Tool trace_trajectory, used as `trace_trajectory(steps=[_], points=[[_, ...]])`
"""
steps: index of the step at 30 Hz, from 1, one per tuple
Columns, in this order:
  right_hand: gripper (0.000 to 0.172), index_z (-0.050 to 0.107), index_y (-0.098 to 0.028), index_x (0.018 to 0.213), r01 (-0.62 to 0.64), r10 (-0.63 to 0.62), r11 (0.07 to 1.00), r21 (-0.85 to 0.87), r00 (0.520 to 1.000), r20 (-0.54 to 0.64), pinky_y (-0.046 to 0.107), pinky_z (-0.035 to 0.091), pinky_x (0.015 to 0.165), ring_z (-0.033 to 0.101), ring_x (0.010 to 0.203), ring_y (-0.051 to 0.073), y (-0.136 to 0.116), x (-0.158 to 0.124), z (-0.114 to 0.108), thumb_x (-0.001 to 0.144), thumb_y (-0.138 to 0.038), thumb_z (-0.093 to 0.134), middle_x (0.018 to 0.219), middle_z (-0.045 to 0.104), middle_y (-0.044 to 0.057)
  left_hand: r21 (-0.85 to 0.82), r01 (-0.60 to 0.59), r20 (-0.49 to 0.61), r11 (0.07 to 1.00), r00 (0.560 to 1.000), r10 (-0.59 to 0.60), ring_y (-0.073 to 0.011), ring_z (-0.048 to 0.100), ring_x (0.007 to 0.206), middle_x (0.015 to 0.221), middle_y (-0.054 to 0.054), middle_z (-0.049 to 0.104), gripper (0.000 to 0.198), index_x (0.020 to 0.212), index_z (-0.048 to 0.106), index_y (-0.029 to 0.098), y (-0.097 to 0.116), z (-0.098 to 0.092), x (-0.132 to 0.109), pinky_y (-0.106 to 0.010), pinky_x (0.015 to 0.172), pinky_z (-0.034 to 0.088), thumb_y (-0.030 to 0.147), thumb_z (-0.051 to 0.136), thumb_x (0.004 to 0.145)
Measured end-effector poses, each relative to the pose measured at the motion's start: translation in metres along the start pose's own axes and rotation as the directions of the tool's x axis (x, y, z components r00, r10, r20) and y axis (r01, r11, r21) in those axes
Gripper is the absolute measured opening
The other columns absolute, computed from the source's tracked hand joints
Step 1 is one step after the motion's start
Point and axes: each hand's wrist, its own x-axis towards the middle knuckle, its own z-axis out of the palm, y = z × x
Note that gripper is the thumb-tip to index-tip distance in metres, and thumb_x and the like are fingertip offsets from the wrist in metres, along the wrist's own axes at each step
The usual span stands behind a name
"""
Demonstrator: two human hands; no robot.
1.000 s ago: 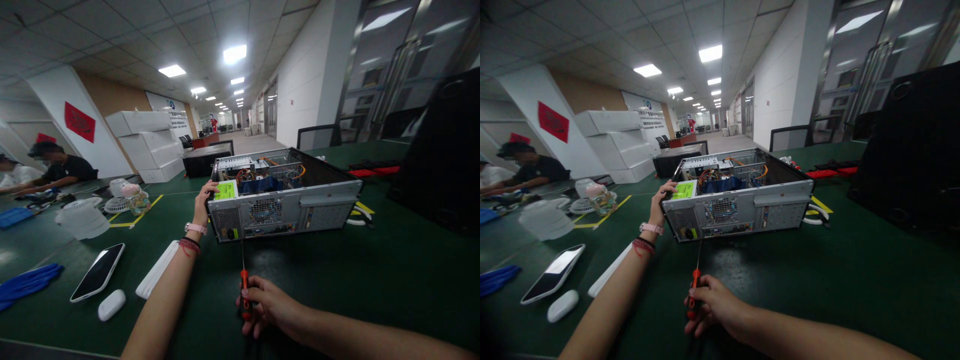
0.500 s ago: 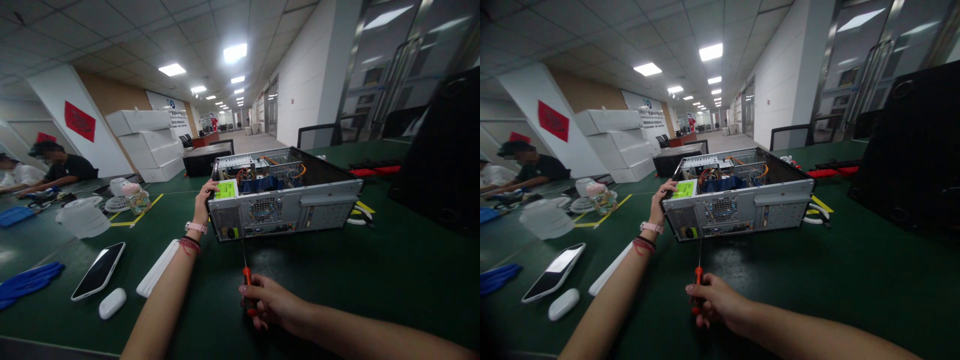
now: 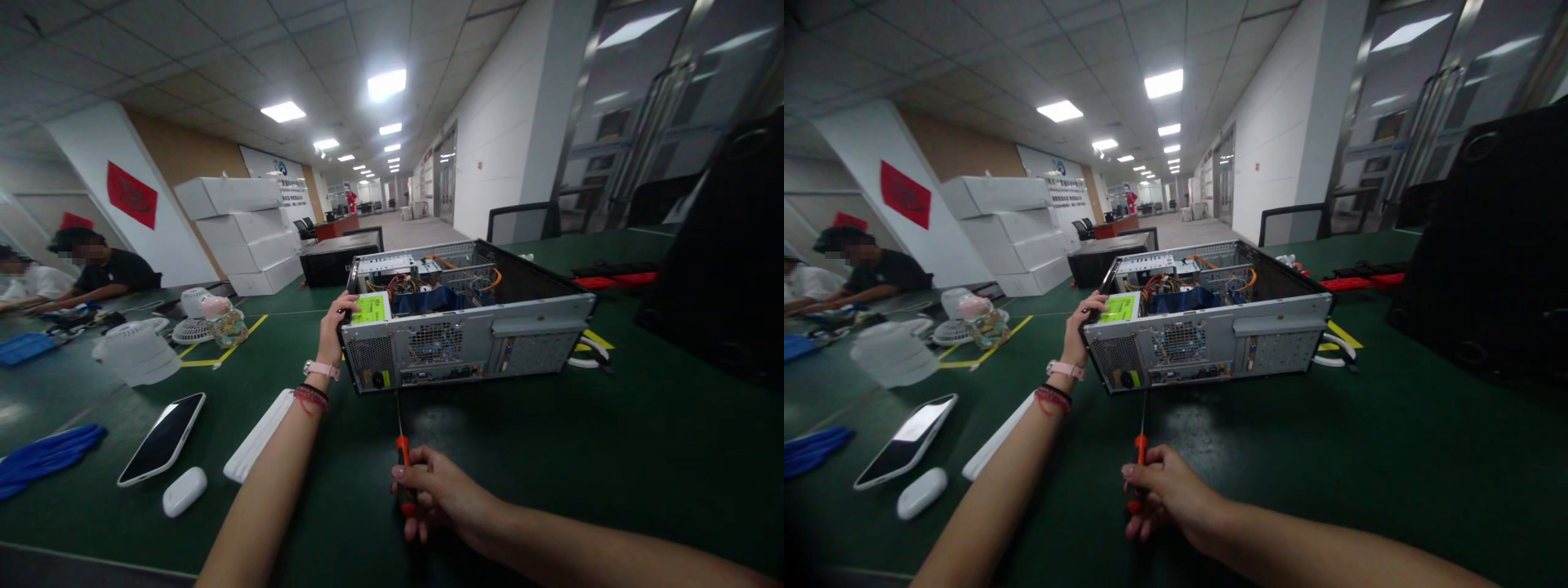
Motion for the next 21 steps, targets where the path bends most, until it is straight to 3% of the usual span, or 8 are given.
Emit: trace_trajectory(steps=[21], points=[[0.049,0.037,-0.020,0.095,0.098,-0.102,0.994,0.039,0.987,0.123,0.021,0.043,0.045,0.063,0.053,0.012,0.0081,0.0073,-0.0029,0.068,-0.051,0.063,0.083,0.060,0.000,0.000,0.010,-0.005,1.000,1.000,-0.010,-0.0226,0.045,0.125,0.108,-0.006,0.065,0.032,0.074,0.062,0.017,-0.0002,0.0001,0.0001,-0.041,0.111,0.027,0.025,0.032,0.081]])
